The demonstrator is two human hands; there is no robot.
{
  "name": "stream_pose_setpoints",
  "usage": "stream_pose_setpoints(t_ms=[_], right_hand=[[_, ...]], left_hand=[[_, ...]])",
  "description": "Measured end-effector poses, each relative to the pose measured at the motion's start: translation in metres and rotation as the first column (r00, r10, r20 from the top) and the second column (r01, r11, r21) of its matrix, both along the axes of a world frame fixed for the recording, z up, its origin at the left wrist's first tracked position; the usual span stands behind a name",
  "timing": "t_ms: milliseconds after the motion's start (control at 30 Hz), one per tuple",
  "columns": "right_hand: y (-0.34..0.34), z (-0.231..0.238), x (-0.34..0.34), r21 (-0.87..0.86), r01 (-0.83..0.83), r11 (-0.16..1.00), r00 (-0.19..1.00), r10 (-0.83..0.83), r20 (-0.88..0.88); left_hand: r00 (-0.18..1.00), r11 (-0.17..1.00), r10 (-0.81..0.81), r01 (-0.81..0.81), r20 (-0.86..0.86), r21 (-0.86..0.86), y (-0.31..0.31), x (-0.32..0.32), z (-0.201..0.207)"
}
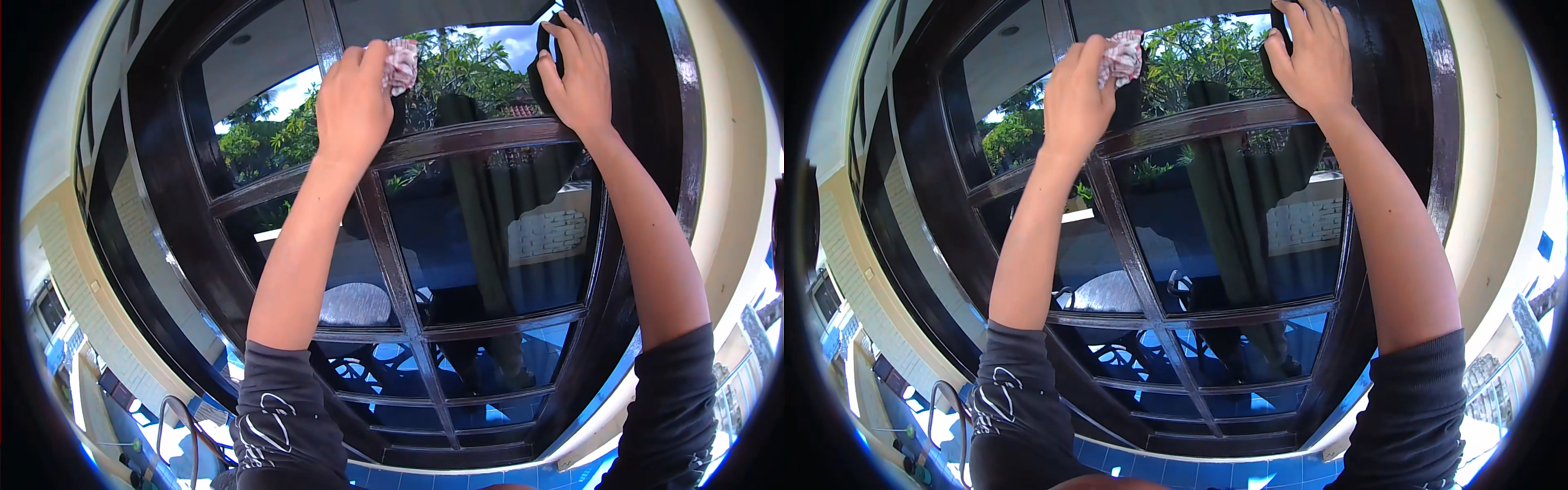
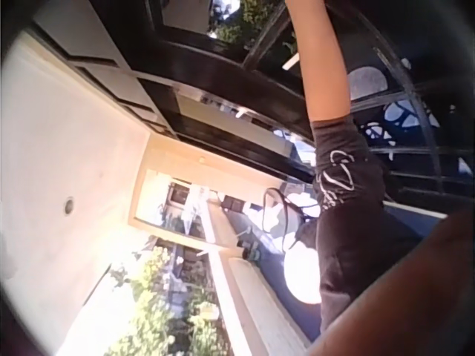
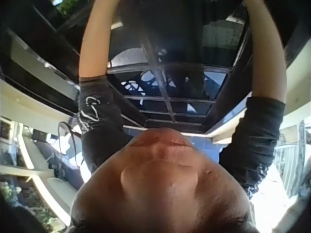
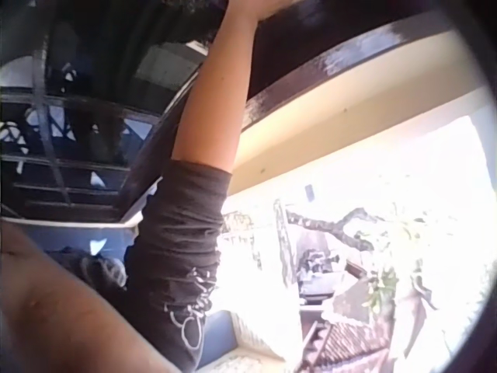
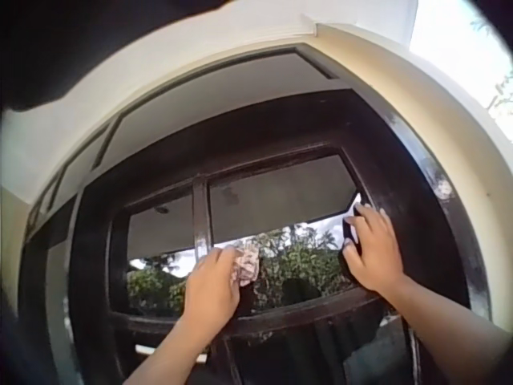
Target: Cleaning the glass panes of a door using a cloth.
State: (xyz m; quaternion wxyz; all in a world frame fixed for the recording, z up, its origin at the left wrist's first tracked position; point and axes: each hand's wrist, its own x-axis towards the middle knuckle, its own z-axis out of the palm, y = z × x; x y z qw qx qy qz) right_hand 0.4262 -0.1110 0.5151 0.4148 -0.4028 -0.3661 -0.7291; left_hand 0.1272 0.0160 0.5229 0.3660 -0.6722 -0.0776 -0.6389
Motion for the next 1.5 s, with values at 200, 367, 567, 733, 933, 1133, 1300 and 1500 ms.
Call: stream_pose_setpoints(t_ms=[200,367,567,733,933,1133,1300,1500], right_hand=[[-0.003,-0.003,0.007,0.022,0.008,1.0,1.0,-0.009,0.006],[0.004,-0.004,0.015,0.006,0.019,1.0,0.999,-0.02,0.032],[-0.005,-0.01,0.013,-0.105,-0.083,0.991,0.988,0.068,-0.14],[-0.001,-0.012,0.006,-0.139,-0.123,0.983,0.955,0.08,-0.285],[-0.021,-0.004,-0.023,-0.331,-0.223,0.917,0.846,0.013,-0.533],[-0.037,0.0,-0.041,-0.382,-0.337,0.86,0.734,-0.013,-0.679],[-0.035,-0.003,-0.05,-0.314,-0.408,0.857,0.737,0.106,-0.668],[-0.025,0.001,-0.026,-0.439,-0.284,0.853,0.759,-0.08,-0.647]], left_hand=[[0.856,0.914,0.063,-0.255,-0.512,-0.314,-0.038,-0.025,0.033],[0.904,0.971,-0.016,-0.087,-0.427,-0.221,-0.008,-0.028,0.018],[0.916,0.995,0.039,-0.071,-0.399,-0.067,-0.007,-0.026,0.031],[0.842,0.998,0.006,-0.038,-0.539,-0.048,0.001,-0.013,0.03],[0.821,0.993,0.02,-0.084,-0.57,-0.086,-0.003,-0.025,0.037],[0.895,0.993,0.065,-0.102,-0.441,-0.06,-0.003,-0.022,0.034],[0.825,0.989,0.071,-0.131,-0.561,-0.066,-0.004,-0.028,0.045],[0.884,0.977,0.058,-0.147,-0.464,-0.157,-0.005,-0.025,0.033]])
